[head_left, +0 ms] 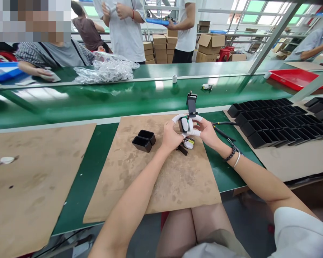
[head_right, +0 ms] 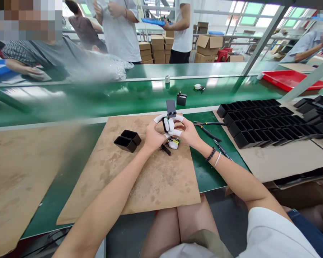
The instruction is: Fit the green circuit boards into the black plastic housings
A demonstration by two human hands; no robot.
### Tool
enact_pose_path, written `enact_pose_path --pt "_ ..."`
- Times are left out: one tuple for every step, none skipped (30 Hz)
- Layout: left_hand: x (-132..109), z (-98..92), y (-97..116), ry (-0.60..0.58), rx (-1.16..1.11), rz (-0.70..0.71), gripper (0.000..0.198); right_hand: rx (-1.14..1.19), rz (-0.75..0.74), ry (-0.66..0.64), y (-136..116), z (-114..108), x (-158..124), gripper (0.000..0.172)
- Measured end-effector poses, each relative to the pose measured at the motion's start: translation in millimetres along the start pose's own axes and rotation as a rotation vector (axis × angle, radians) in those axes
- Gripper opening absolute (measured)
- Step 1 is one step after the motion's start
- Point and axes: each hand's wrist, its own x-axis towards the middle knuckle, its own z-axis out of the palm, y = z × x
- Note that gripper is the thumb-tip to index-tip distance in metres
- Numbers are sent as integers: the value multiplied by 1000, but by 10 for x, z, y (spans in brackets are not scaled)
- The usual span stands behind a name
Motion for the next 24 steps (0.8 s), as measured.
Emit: enact_pose_path --pt "4 1 -6 -15 -17 -16 68 -18 11 -24 -15 -13 6 69" --pt "9 4 -12 -36 -43 -36 70 -34 14 -46 -27 -30 16 75" --pt "16 8 -19 -62 -81 -59 72 -46 10 -63 -35 -50 29 83" --pt "23 12 -27 -91 -128 -83 74 -50 5 -78 -38 -71 43 92" --pt "33 15 -35 -121 -182 -108 75 -46 2 -91 -35 -92 58 101" --pt "43 17 -46 -147 -239 -137 77 -34 6 -105 -27 -112 72 109" --pt "55 15 -58 -171 -296 -169 80 -22 16 -118 -16 -128 84 114" --pt "68 10 -74 -193 -353 -205 82 -12 32 -132 -5 -141 93 117" --pt "81 3 -92 -214 -405 -245 85 -5 52 -145 5 -152 100 117" --pt "94 -6 -113 -229 -453 -289 86 -4 72 -152 12 -160 105 116" --pt "107 -15 -136 -236 -495 -337 87 -6 91 -150 14 -168 108 115" --pt "120 -23 -160 -234 -531 -387 87 -10 106 -141 11 -176 110 114" --pt "132 -31 -184 -221 -560 -431 86 -12 116 -124 4 -184 110 114" --pt "143 -38 -207 -199 -584 -466 85 -12 120 -103 -5 -193 107 114" --pt "154 -44 -227 -173 -604 -486 83 -11 119 -79 -12 -203 102 113" --pt "164 -51 -243 -148 -617 -491 83 -11 115 -58 -14 -213 94 112" --pt "173 -59 -255 -126 -624 -487 82 -14 107 -37 -9 -224 83 110" --pt "181 -68 -262 -105 -623 -482 82 -20 101 -18 7 -234 75 108" --pt "187 -77 -263 -86 -616 -484 83 -29 98 3 33 -244 74 106" --pt "191 -87 -260 -68 -606 -492 85 -43 101 25 69 -257 88 105" --pt "194 -94 -253 -52 -592 -501 86 -61 112 51 110 -273 128 102" --pt "195 -99 -245 -38 -574 -506 88 -94 133 86 152 -296 202 98" --pt "194 -100 -236 -28 -551 -504 89 -161 167 131 190 -327 315 92" --pt "192 -97 -228 -21 -524 -494 89 -250 207 181 220 -368 470 86"
